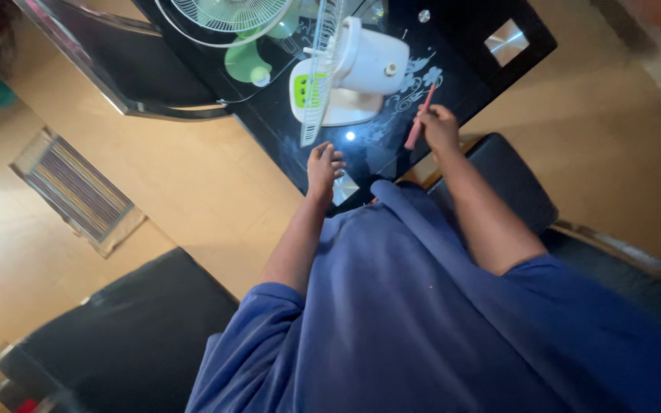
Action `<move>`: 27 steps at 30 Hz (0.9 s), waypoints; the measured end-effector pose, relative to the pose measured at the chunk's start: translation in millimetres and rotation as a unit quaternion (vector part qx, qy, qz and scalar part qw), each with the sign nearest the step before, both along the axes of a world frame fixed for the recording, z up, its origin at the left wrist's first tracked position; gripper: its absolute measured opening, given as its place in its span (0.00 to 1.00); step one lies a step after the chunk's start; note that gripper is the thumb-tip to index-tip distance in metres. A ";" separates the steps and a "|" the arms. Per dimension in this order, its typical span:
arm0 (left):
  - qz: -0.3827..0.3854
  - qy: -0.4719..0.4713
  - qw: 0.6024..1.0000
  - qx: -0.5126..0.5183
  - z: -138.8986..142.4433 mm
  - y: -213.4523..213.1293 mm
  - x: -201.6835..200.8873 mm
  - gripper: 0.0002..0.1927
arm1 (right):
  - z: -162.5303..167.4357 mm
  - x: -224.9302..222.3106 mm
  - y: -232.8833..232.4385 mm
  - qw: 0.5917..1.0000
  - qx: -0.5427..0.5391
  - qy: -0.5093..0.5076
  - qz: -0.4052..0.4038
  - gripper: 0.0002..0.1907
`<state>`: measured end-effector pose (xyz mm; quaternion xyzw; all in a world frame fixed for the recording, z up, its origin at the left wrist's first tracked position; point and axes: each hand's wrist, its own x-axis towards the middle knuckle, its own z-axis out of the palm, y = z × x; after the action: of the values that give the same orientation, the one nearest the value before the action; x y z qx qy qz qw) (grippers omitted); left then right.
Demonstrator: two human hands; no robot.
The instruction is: The person sits at a glass table and services a small table fan. They unscrew the fan housing with a screwdriver, remove the front grille, take off the green fan blade, and then reattach the blade and grille to the fan body.
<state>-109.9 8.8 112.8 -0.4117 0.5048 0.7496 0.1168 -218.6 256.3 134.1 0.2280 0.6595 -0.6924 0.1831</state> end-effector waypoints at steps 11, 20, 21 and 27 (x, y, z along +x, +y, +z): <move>0.078 -0.011 0.997 -0.011 -15.3 44.7 4.7 0.23 | -18.5 -47.6 26.9 0.931 0.288 0.028 0.224 0.13; 0.154 -0.028 0.987 -0.022 -12.4 41.1 9.9 0.22 | -33.4 -76.3 10.7 0.876 0.398 -0.013 0.272 0.22; 0.155 -0.027 0.987 -0.025 -11.3 40.8 7.8 0.22 | -34.5 -79.6 9.5 0.869 0.406 -0.012 0.283 0.24; 0.160 -0.021 0.986 -0.038 -13.1 41.2 -4.9 0.22 | -46.2 -102.3 4.7 0.851 0.422 -0.027 0.313 0.24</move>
<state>-114.8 50.0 99.7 -0.5073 0.4579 0.7300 -0.0099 -320.9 261.0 87.9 0.0828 0.9195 -0.2475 0.2941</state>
